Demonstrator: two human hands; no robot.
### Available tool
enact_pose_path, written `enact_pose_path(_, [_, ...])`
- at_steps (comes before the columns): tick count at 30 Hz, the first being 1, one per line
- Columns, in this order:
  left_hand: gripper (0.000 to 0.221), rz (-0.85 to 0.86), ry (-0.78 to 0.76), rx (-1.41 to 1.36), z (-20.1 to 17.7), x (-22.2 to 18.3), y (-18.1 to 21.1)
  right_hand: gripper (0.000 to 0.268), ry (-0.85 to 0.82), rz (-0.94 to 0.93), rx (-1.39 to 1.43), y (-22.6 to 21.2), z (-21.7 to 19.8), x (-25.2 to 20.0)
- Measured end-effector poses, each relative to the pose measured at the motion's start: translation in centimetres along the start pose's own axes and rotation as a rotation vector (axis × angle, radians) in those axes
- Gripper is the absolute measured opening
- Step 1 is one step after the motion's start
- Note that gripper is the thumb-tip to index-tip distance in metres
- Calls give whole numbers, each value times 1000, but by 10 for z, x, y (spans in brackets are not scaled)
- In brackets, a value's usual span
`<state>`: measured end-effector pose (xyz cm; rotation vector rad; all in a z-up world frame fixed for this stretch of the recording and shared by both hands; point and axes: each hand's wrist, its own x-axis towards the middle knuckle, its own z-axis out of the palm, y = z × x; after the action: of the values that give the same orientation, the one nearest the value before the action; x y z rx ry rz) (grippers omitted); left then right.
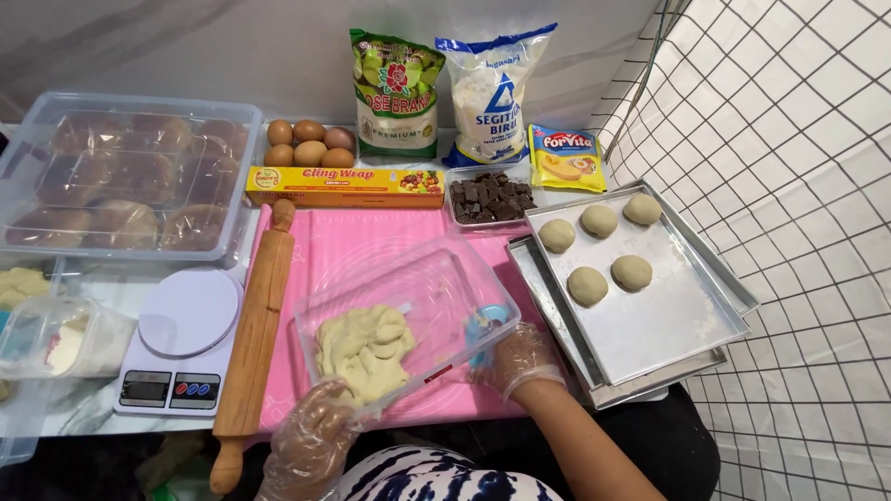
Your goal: Shaping and portioning dough balls on a silicone mat, occasionally adding filling.
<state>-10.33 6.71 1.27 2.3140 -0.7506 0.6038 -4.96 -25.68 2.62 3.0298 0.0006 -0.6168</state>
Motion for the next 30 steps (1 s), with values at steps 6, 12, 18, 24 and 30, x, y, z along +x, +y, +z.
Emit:
enact_pose_path(6, [7,-3,-154,92,12,33,3,92,-111,29,88,9,18,17])
enact_pose_path(12, [34,148,-1,195,37,1,5,79,19,279,260,-7,12,-3])
enact_pose_path(18, [15,209,-199,53,56,15,13,68,109,348,681,12,33,-11])
enact_pose_path(24, [12,293,-103,-106,2,64,19,42,13,260,840,11,-19,-70])
enact_pose_path(30, [55,-252,-55,24,7,77,4,115,561,-110,460,-2,-56,-102])
